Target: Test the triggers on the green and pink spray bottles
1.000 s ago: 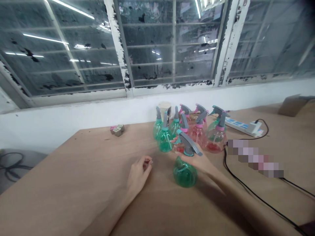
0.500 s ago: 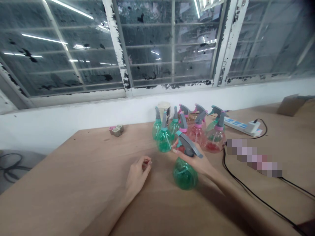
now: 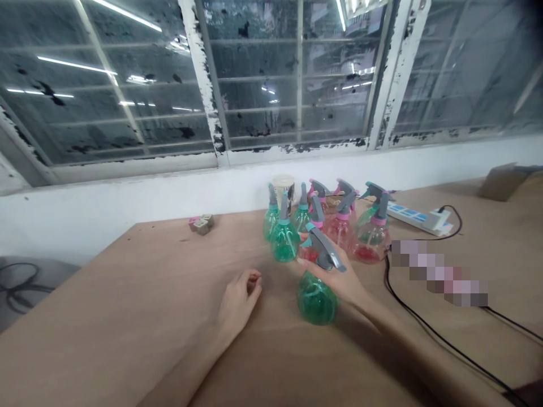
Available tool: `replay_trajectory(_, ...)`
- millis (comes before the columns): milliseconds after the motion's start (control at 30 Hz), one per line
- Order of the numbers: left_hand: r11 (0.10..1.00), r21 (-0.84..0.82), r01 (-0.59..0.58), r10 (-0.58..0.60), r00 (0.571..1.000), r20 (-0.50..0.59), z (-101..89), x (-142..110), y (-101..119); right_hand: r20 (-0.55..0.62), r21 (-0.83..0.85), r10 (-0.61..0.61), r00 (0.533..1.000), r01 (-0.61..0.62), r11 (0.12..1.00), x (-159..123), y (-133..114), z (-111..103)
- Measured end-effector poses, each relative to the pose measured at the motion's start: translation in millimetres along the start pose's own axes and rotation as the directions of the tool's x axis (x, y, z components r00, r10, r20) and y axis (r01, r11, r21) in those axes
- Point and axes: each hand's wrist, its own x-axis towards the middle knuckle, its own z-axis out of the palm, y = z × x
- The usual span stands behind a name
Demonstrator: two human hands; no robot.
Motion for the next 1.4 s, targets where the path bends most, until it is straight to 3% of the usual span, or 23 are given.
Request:
replay_trajectory(400, 0.999, 0.005, -0.043, 0.043, 0.998, -0.035, 3.4, -2, 2, 0.006, 0.059, 0.009, 1.0, -0.01, 0.998, 0, 2, 1)
replay_trajectory(767, 0.999, 0.023, -0.029, 0.031, 0.995, -0.096, 4.3, -3, 3, -0.023, -0.027, -0.004, 1.0, 0.004, 1.0, 2, 2, -1)
replay_trajectory(1100, 1.0, -0.002, -0.01, 0.009, 0.996, -0.091, 3.0, -2, 5, -0.037, -0.143, 0.016, 0.999, -0.021, 0.99, 0, -13, -2)
replay_trajectory(1400, 1.0, -0.006, 0.008, -0.009, 0.997, -0.075, 1.5, -2, 7, -0.031, -0.061, 0.02, 0.999, -0.022, 0.998, 2, -6, -1)
